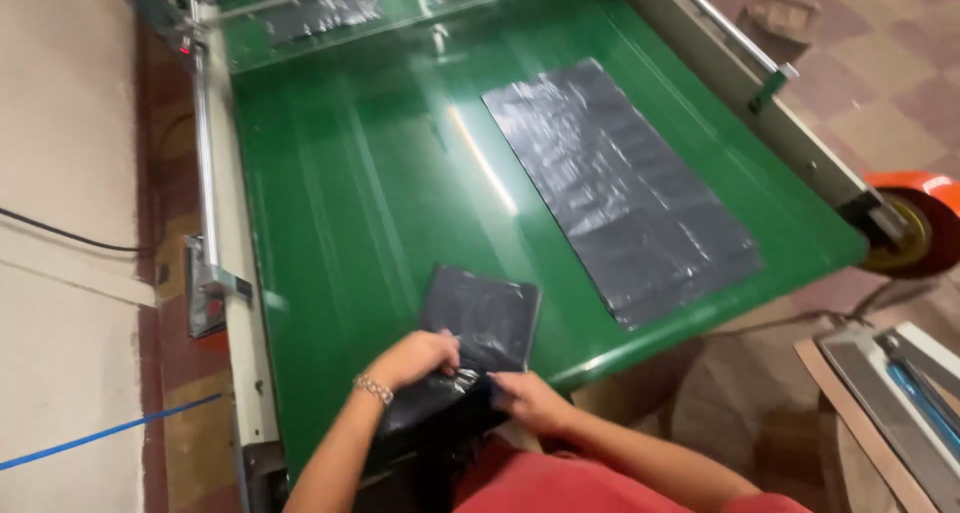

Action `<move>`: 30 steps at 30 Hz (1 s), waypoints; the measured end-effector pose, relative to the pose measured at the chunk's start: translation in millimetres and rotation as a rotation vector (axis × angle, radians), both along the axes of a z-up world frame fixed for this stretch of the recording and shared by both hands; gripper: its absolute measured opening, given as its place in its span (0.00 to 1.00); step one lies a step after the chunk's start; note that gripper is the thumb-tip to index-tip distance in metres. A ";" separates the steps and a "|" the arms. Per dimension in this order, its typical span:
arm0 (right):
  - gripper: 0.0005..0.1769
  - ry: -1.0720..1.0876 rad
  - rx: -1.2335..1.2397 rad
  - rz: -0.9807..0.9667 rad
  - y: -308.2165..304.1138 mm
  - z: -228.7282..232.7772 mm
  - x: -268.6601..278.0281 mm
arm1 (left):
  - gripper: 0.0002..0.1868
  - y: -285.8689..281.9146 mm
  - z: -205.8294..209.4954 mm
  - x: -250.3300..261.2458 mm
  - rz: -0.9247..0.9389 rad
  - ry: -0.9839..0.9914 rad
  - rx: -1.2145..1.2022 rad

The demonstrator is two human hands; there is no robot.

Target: Folding black plastic bags and inserting them into yellow printed packaging sleeves at a factory workstation.

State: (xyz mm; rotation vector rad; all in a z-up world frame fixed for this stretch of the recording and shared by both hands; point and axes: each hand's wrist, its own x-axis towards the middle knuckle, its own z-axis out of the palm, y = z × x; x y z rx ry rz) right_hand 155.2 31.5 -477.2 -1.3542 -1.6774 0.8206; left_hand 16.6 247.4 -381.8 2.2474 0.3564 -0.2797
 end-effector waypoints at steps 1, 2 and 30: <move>0.15 0.201 -0.177 -0.200 -2.6 -9.4 5.7 | 0.10 14.1 -12.3 4.3 0.358 0.146 -0.373; 0.22 0.400 -0.349 -0.400 -1.7 -17.6 13.0 | 0.32 31.3 -23.0 10.2 0.724 0.294 -0.734; 0.44 -0.381 -0.835 -1.261 -82.8 25.2 435.8 | 0.48 -180.3 -4.1 254.6 0.060 -0.239 0.577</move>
